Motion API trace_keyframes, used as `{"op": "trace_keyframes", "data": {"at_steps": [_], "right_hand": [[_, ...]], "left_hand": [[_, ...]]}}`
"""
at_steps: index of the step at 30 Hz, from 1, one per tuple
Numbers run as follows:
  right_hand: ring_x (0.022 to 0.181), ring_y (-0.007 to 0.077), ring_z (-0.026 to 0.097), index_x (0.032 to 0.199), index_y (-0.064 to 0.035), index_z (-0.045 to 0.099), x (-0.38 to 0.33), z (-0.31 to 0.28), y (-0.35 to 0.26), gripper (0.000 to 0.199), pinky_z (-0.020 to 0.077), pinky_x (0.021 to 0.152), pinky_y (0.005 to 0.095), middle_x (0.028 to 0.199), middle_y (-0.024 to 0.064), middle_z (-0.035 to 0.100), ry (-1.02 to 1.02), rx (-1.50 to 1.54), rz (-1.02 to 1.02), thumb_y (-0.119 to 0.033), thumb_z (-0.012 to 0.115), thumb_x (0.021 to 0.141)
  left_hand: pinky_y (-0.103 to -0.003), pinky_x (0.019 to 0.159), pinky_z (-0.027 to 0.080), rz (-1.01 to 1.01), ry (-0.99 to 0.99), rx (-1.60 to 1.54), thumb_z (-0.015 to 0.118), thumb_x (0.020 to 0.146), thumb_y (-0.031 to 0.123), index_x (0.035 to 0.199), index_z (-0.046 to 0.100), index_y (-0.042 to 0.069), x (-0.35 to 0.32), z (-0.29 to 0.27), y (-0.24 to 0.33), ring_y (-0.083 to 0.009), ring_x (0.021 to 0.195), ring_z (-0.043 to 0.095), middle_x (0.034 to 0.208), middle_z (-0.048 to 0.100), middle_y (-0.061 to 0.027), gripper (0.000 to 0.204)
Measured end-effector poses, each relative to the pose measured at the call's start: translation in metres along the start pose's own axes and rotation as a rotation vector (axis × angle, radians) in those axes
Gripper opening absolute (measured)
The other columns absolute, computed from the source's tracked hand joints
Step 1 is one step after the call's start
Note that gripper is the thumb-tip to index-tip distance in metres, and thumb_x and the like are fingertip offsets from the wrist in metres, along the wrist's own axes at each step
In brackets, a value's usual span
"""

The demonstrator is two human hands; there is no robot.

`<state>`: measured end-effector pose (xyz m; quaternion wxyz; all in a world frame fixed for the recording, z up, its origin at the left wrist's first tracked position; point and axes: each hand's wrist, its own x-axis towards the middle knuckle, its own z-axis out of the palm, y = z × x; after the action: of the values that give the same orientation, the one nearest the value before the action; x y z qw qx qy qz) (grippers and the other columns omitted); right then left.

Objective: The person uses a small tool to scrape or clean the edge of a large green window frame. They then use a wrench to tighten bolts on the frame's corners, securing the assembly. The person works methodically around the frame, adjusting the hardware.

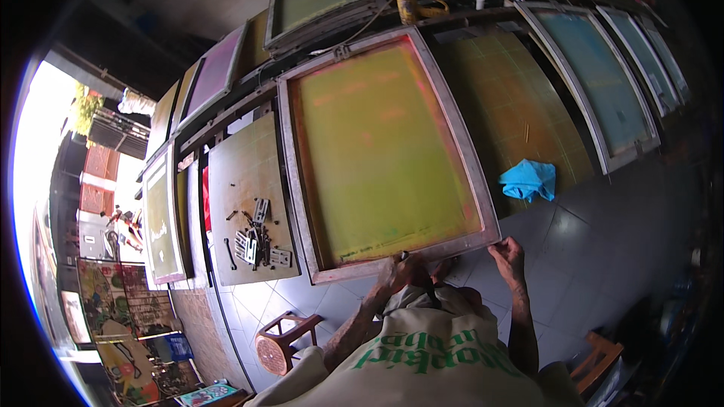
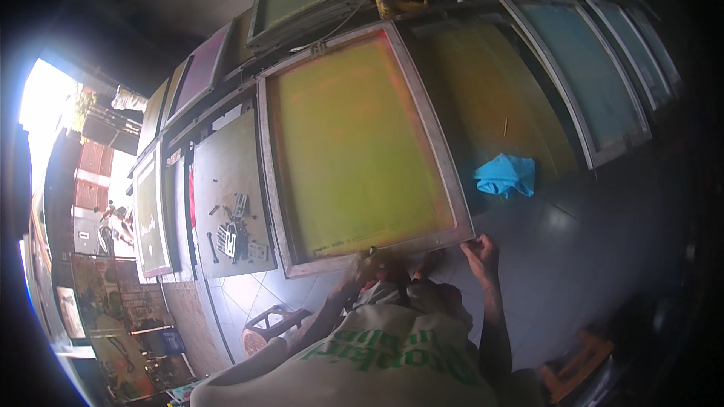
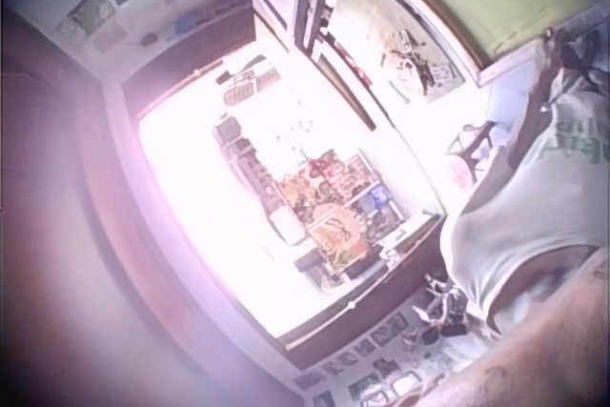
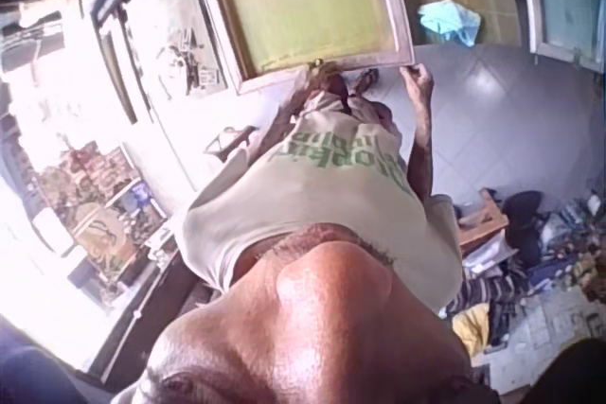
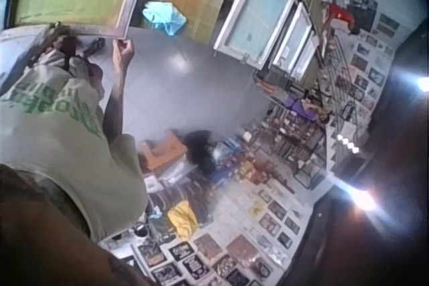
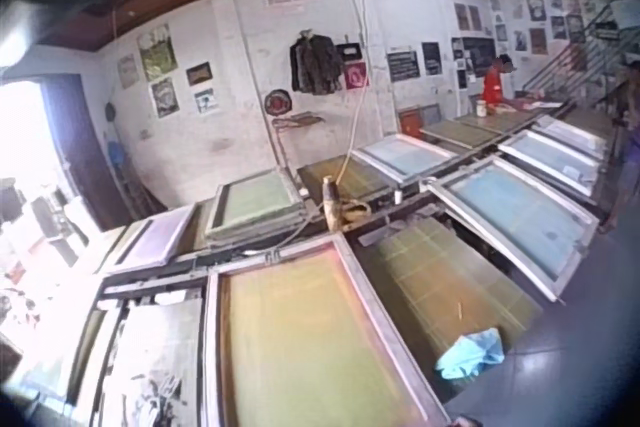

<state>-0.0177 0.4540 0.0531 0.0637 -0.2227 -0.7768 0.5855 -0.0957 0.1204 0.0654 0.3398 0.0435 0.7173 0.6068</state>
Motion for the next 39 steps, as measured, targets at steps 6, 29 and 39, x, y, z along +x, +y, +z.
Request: {"op": "trace_keyframes", "data": {"at_steps": [6, 29, 39], "right_hand": [[0.073, 0.0145, 0.054, 0.096, -0.0037, 0.054, -0.014, 0.005, -0.009, 0.030, 0.0461, 0.067, 0.0296, 0.082, 0.0035, 0.058, 0.197, -0.162, -0.040, -0.017, 0.078, 0.085], [0.064, 0.0263, 0.055, 0.094, -0.0028, 0.061, -0.117, -0.034, 0.038, 0.033, 0.0423, 0.061, 0.0391, 0.074, 0.0129, 0.060, 0.029, -0.021, 0.199, -0.026, 0.038, 0.101], [0.070, 0.0111, 0.050, 0.143, -0.0082, 0.047, -0.094, -0.023, 0.040, 0.046, 0.0415, 0.067, 0.0275, 0.076, -0.0011, 0.049, -0.162, 0.219, 0.173, -0.021, 0.049, 0.098]], "left_hand": [[-0.034, 0.072, 0.047, -0.002, -0.036, 0.083, 0.056, 0.091, 0.020, 0.110, 0.066, 0.006, -0.005, 0.004, 0.018, -0.0260, 0.079, 0.060, 0.096, 0.067, -0.0125, 0.026], [-0.033, 0.044, 0.038, -0.476, -0.109, -0.802, 0.062, 0.090, 0.040, 0.083, 0.049, 0.011, 0.059, 0.266, -0.005, -0.0149, 0.048, 0.041, 0.062, 0.038, 0.0019, 0.032], [-0.028, 0.030, 0.035, -0.307, 0.016, -0.970, 0.069, 0.088, 0.027, 0.095, 0.051, 0.017, 0.059, 0.255, 0.009, -0.0141, 0.036, 0.046, 0.062, 0.048, 0.0004, 0.022]]}}
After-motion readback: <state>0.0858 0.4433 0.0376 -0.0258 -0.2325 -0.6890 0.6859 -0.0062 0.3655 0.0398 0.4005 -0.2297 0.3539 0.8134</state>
